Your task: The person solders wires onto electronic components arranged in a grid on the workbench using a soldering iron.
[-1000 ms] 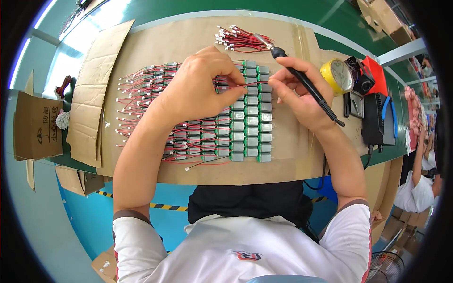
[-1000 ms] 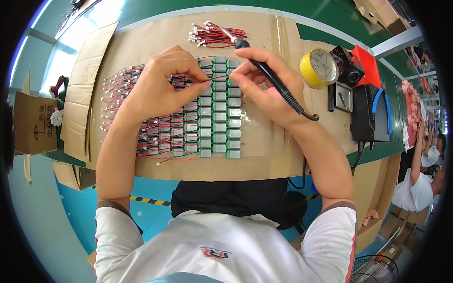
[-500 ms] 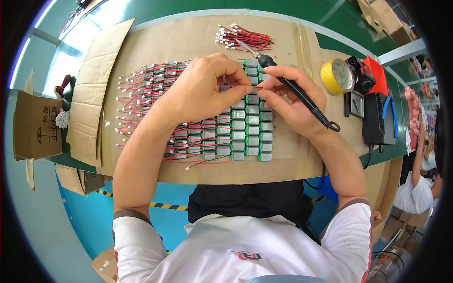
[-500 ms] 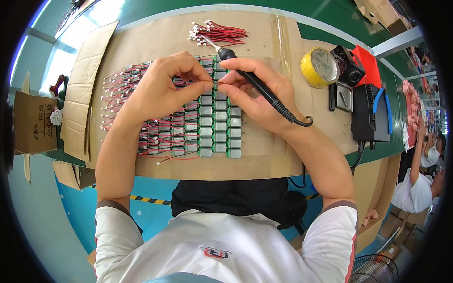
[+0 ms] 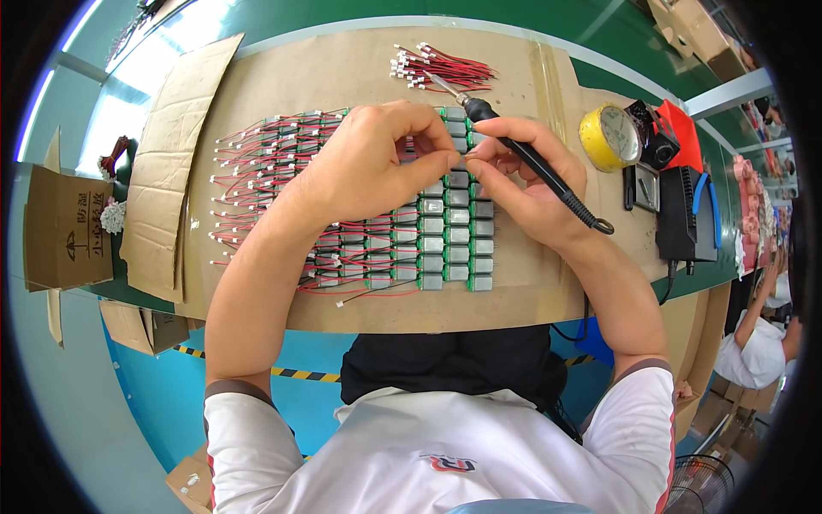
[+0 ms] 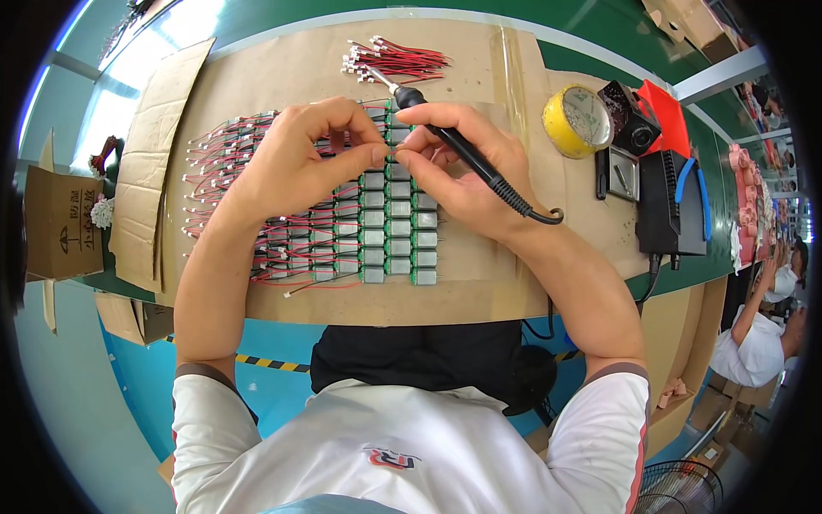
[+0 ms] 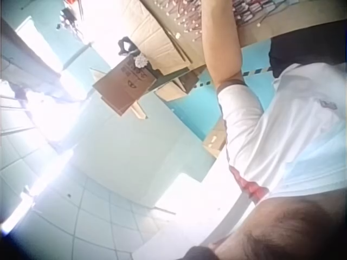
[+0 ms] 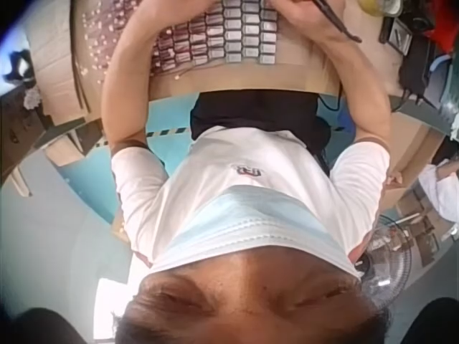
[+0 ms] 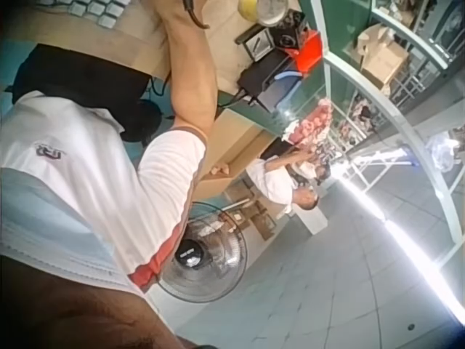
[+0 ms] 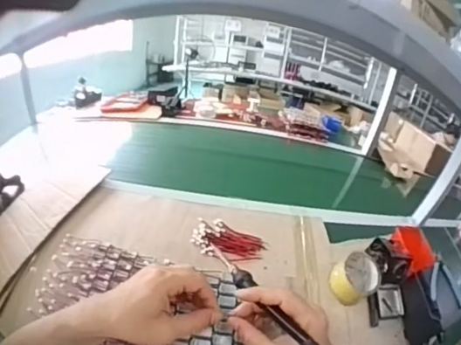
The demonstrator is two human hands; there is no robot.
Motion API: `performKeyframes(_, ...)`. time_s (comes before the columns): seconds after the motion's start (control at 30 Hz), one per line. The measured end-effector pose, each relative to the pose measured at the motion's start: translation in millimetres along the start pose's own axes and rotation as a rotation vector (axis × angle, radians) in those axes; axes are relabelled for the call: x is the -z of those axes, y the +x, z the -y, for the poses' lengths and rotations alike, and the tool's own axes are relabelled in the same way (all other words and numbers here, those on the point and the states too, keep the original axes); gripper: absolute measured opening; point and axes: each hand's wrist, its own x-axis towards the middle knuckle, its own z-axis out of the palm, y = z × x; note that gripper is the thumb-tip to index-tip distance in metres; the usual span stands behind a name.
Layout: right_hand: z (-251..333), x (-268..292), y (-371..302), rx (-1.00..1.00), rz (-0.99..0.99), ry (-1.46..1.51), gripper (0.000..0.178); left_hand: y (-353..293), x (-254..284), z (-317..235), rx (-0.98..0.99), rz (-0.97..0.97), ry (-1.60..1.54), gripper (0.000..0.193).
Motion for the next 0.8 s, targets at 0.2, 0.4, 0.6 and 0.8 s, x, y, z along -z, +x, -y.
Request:
performKeyframes(0.2,5.1,7.3,-1.1,0.067,0.043,-0.128,0.034,-0.5,1.0,-1.1,0.21,-0.049,-0.026,0.011)
performKeyframes(0.4,9.2,47.6,-9.8,0.185,0.132,-0.085,0.047,-2.2,-4.7,16.9,-0.092,-0.05,0.348,0.01)
performKeyframes(0.6,0.8,67.0,-27.9,0.213,0.126,-0.179,0.038,-1.6,-5.4,18.7,-0.087,-0.053,0.39,0.009)
performKeyframes(0.8,1.4,64.3,-28.0,0.189,0.109,-0.175,0.027,-2.7,-3.7,16.4,-0.065,-0.034,0.407,0.008)
